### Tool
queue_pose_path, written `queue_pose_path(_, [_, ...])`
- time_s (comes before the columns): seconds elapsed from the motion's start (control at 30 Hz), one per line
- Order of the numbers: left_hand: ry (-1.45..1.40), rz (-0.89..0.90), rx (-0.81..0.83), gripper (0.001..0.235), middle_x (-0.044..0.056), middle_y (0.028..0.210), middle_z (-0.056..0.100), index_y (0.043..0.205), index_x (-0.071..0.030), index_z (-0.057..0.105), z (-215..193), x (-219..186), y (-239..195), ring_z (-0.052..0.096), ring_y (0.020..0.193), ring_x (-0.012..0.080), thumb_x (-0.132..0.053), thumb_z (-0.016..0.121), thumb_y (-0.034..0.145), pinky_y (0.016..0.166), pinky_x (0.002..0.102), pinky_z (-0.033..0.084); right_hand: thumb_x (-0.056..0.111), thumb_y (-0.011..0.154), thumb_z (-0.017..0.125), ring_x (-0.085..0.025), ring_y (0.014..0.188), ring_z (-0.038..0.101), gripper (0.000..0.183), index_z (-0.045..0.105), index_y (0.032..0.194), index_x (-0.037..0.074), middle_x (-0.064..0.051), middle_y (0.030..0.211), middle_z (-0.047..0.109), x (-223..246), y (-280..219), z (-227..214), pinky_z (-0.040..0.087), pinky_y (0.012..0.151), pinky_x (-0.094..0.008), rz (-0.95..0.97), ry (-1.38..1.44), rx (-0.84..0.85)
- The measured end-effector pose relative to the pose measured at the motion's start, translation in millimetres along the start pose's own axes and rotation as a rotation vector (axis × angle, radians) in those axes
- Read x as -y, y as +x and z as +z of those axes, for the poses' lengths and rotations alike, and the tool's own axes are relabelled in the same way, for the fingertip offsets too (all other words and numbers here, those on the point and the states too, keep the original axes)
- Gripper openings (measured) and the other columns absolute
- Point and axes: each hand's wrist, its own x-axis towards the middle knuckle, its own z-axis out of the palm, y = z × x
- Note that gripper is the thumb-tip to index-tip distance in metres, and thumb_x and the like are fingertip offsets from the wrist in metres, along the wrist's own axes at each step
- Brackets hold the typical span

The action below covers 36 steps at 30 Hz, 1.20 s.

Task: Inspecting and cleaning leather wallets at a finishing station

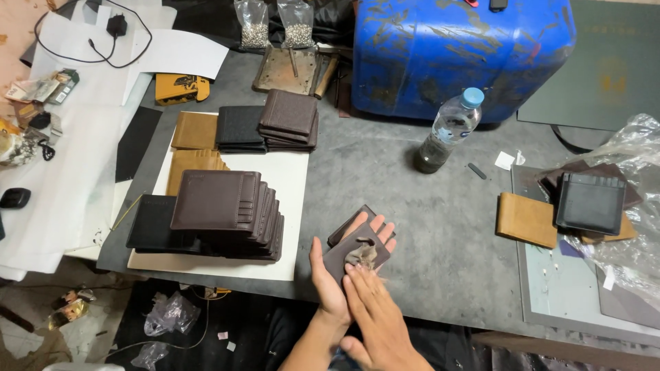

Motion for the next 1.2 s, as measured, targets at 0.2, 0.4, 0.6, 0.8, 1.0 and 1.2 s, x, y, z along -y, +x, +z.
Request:
queue_pose_path(0.2, [0.221, -0.144, -0.295, 0.083, 0.021, 0.157, 0.051, 0.151, -0.003, 0.050, 11, 6, -8, 0.046, 0.146, 0.0309, -0.060, 0.024, 0.096, 0.122, 0.038, 0.032, 0.060, 0.107, 0.015, -0.037, 0.158, 0.025, 0.081, 0.028, 0.159, 0.000, -0.023, 0.168, 0.027, -21, 23, -7, 0.024, 0.128, -0.051, 0.281, -0.103, -0.134])
queue_pose_path(0.4, [0.213, -0.105, -0.230, 0.083, 0.028, 0.150, 0.055, 0.151, -0.003, 0.048, 1, 3, 3, 0.057, 0.134, 0.0406, -0.061, 0.025, 0.095, 0.117, 0.046, 0.039, 0.062, 0.108, 0.016, -0.039, 0.152, 0.038, 0.084, 0.037, 0.153, -0.006, -0.028, 0.161, 0.039, -17, 14, -4, 0.027, 0.126, -0.051, -0.025, 0.082, 0.053])
queue_pose_path(0.6, [0.193, -0.136, -0.382, 0.084, 0.023, 0.134, 0.065, 0.144, -0.003, 0.056, 19, -1, 3, 0.064, 0.105, 0.0293, -0.064, 0.025, 0.096, 0.093, 0.040, 0.053, 0.054, 0.113, 0.013, -0.043, 0.152, 0.038, 0.077, 0.043, 0.150, -0.006, -0.025, 0.158, 0.044, 5, 38, -18, 0.031, 0.127, -0.055, -0.026, 0.207, -0.064])
queue_pose_path(0.8, [-0.187, -0.062, -0.209, 0.085, 0.019, 0.115, 0.061, 0.161, -0.007, 0.036, -2, 2, 8, 0.061, 0.095, 0.0314, -0.061, 0.045, 0.096, 0.088, 0.045, 0.052, 0.003, 0.103, 0.051, -0.044, 0.120, 0.069, 0.028, 0.062, 0.126, -0.008, -0.025, 0.131, 0.066, 4, 23, -9, 0.059, 0.101, -0.051, -0.124, 0.271, -0.252])
queue_pose_path(1.0, [-0.186, -0.017, -0.246, 0.081, 0.014, 0.109, 0.062, 0.140, -0.010, 0.053, -5, -6, 8, 0.058, 0.096, 0.0285, -0.074, 0.049, 0.091, 0.092, 0.044, 0.045, -0.011, 0.087, 0.056, -0.025, 0.085, 0.065, 0.026, 0.075, 0.097, 0.003, -0.011, 0.095, 0.071, -29, -5, -19, 0.055, 0.080, -0.031, 0.197, 0.132, -0.461])
queue_pose_path(1.2, [0.418, 0.089, -0.442, 0.058, -0.001, 0.102, 0.041, 0.129, -0.010, 0.055, -29, 10, 2, 0.042, 0.083, 0.0087, -0.057, 0.051, 0.095, 0.077, 0.024, 0.039, 0.042, 0.093, 0.059, -0.015, 0.088, 0.062, 0.051, 0.068, 0.130, 0.008, -0.003, 0.092, 0.062, -32, -13, -35, 0.048, 0.085, -0.030, 0.582, 0.357, -0.260])
